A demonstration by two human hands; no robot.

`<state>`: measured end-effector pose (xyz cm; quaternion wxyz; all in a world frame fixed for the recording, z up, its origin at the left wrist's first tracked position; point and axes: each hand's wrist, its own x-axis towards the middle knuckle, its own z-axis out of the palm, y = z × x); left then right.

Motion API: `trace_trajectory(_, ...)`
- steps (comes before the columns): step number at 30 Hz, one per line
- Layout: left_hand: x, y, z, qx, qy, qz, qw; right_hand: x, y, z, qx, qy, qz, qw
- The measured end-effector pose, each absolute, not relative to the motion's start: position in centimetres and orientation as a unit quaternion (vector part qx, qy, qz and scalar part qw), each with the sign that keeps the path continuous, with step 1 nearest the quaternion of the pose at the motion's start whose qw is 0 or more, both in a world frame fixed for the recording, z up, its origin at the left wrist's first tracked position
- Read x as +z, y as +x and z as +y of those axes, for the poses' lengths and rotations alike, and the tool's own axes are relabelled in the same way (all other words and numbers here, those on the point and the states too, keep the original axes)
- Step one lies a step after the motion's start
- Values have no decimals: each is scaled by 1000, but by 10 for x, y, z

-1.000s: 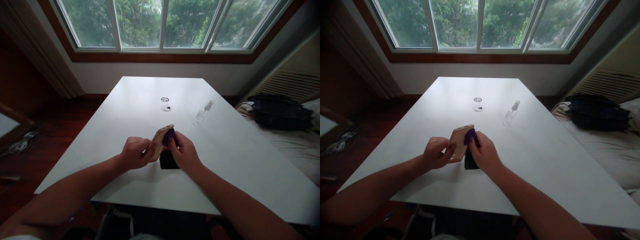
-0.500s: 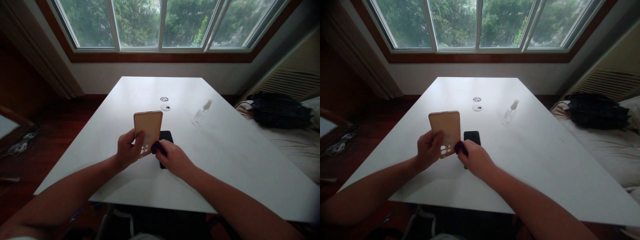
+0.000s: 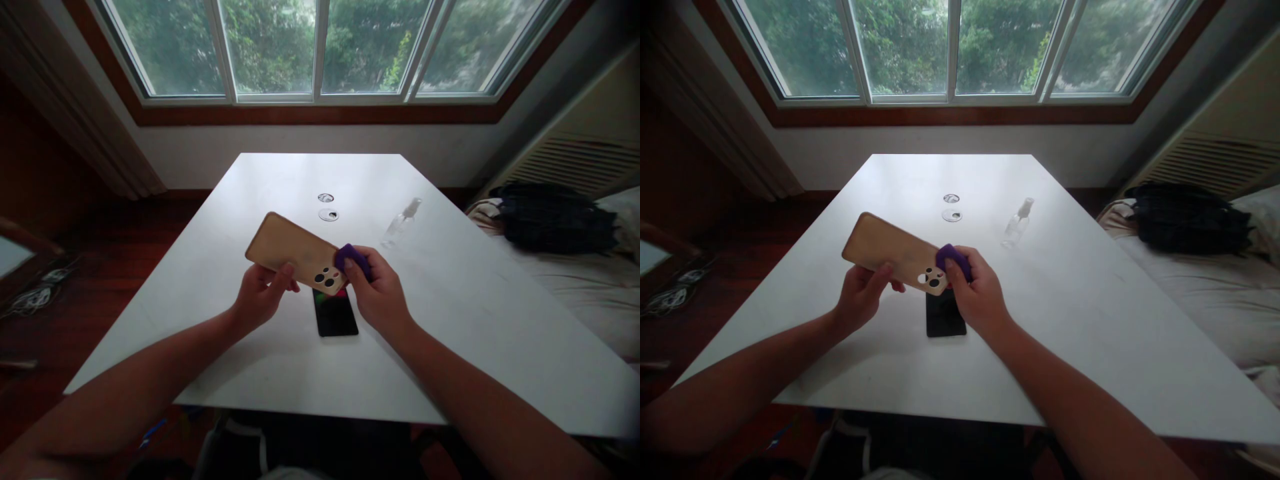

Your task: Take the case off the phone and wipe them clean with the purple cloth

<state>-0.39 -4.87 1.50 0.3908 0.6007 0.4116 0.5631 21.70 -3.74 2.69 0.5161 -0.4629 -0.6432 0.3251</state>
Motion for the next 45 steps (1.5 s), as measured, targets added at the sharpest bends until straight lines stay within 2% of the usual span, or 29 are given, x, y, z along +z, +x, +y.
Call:
trace_trajectory(4,18,-5,-41,661,581,371,297,30,225,-30,267,-471,-662,519)
trace_trajectory(7,20,-9,-33,680,583,362,258,32,230,-26,217,-478,-695,491)
trace_trajectory(12,18,-12,-30,602,589,446,303,28,230,-24,214,-476,-721,456)
trace_trajectory(17,16,-10,-35,479,675,495,264,27,230,-23,200,-475,-726,456)
trace_trajectory(26,16,-8,-40,454,755,439,177,32,233,-20,79,-366,-849,373)
trace_trajectory(34,14,-9,-44,422,808,377,166,36,219,-39,-32,-279,-904,322)
trace_trajectory(41,21,-9,-43,457,771,418,149,43,236,-20,-43,-347,-886,304)
trace_trajectory(45,24,-9,-43,474,734,459,159,40,248,-8,1,-416,-849,325)
